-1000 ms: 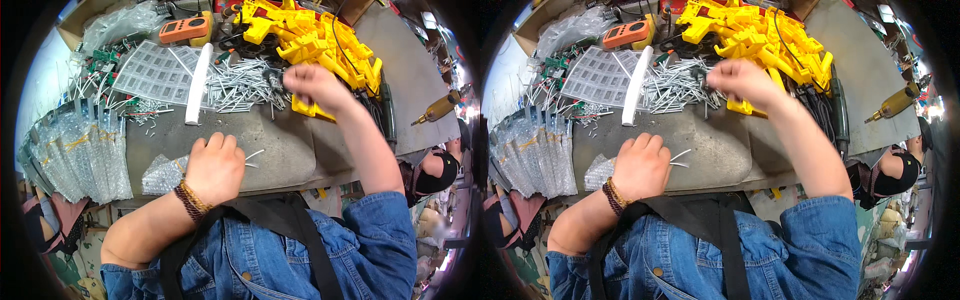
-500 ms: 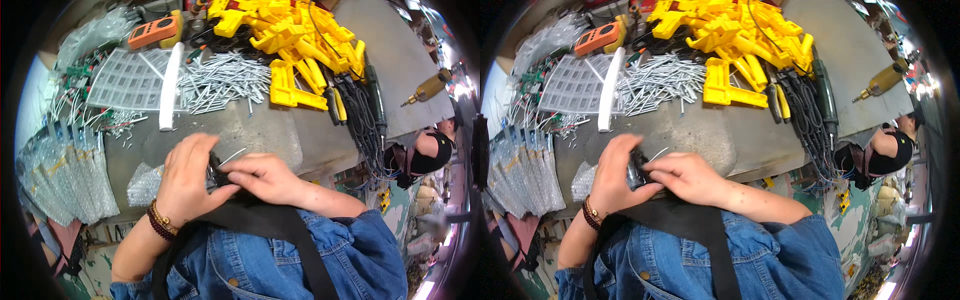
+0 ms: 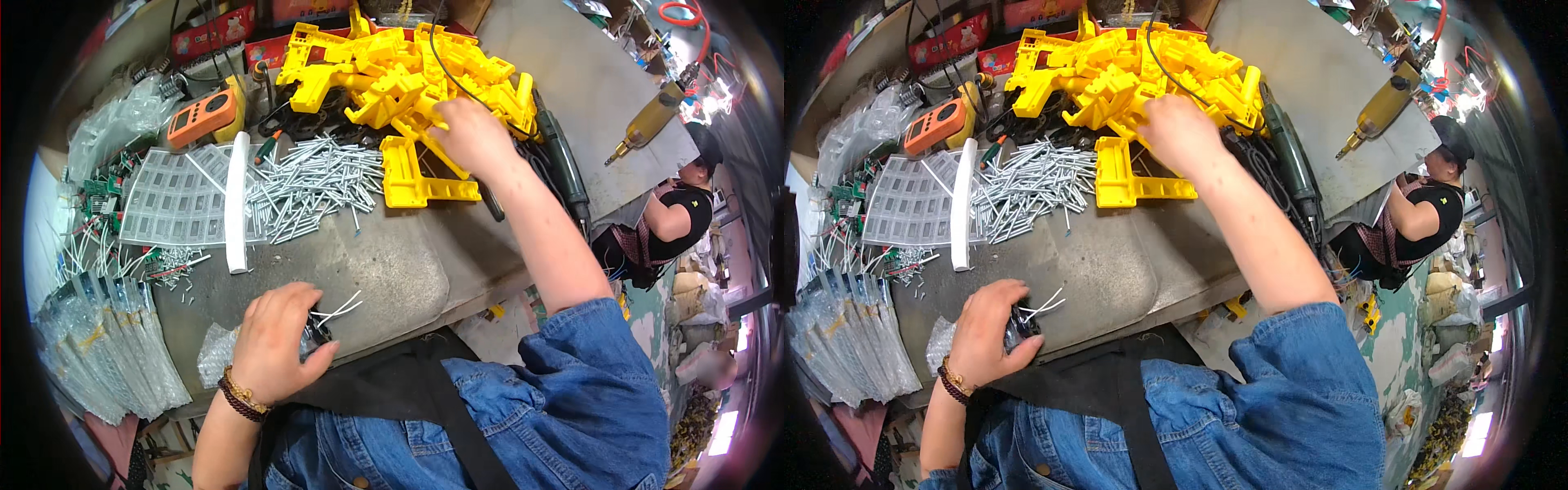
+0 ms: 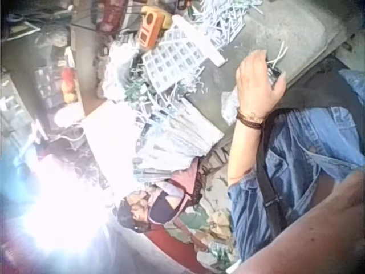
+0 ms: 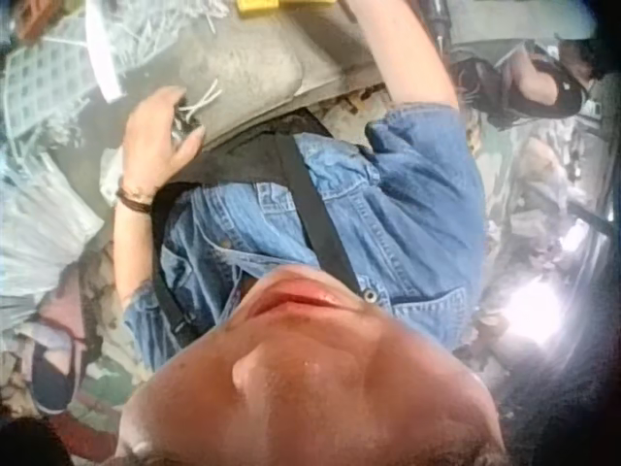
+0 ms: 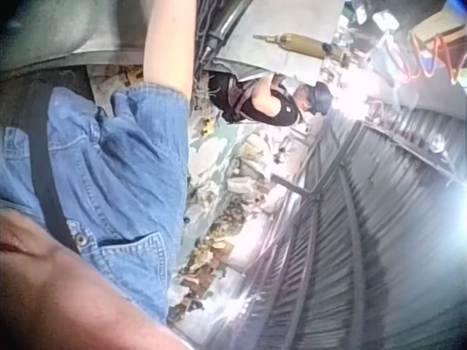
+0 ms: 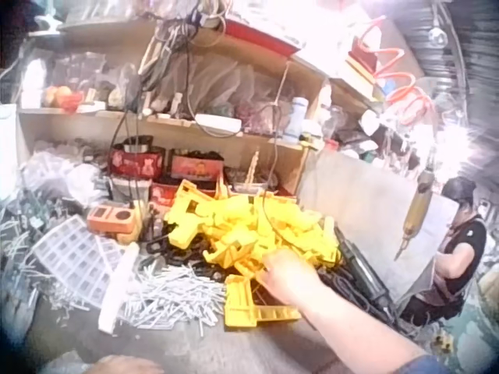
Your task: Assembling a yellow plastic electronic housing by inserting a PCB, connecting wires, and soldering.
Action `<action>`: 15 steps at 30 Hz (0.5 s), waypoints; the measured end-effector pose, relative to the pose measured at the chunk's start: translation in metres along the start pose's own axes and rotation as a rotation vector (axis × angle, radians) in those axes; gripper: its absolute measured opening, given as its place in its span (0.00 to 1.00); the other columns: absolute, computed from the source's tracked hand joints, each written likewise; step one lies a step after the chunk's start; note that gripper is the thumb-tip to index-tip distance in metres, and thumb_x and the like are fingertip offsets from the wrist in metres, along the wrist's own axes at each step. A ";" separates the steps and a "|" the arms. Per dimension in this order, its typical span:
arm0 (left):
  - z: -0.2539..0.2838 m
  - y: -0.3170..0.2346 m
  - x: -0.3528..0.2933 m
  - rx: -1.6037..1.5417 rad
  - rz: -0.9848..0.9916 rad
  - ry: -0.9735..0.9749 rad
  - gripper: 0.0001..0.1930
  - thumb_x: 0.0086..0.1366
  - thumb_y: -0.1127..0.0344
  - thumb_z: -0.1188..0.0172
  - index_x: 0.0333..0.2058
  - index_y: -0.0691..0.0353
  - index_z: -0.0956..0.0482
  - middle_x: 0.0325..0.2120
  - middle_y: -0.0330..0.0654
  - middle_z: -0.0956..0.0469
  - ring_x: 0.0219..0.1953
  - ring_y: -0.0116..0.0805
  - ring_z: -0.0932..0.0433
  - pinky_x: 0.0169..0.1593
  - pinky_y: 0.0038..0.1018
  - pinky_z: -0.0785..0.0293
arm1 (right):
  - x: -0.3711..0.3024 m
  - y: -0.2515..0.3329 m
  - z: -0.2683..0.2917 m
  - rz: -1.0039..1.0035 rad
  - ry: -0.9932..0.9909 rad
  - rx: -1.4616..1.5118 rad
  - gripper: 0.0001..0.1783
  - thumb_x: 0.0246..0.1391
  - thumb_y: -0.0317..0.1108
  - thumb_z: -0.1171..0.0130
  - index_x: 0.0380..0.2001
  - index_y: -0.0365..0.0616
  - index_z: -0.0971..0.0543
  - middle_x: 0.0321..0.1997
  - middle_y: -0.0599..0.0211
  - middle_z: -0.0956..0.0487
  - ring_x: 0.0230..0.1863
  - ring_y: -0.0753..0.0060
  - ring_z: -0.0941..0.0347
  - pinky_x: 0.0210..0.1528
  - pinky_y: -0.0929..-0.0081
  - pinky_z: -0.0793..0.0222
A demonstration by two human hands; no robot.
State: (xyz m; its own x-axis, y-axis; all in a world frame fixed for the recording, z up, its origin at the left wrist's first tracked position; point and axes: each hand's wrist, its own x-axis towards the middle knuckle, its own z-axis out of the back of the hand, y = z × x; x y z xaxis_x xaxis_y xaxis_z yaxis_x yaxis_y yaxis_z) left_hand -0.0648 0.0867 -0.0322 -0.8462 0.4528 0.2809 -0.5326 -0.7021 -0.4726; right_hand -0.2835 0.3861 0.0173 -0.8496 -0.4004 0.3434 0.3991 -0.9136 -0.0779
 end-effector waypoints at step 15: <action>0.013 -0.011 -0.009 0.011 0.050 -0.070 0.34 0.51 0.62 0.29 0.57 0.65 0.30 0.55 0.54 0.28 0.57 0.55 0.29 0.61 0.42 0.34 | 0.052 -0.040 -0.014 0.074 0.240 -0.462 0.20 0.45 0.42 0.38 0.41 0.46 0.15 0.53 0.63 0.25 0.58 0.61 0.32 0.57 0.62 0.35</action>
State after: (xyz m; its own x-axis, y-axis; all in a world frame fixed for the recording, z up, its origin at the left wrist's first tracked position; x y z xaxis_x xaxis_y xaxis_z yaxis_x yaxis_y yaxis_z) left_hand -0.0517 0.0838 -0.0187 -0.8704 0.3782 0.3152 -0.4899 -0.7289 -0.4782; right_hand -0.3488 0.4008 0.0249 -0.9017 -0.4203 0.1018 0.3129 -0.7965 -0.5174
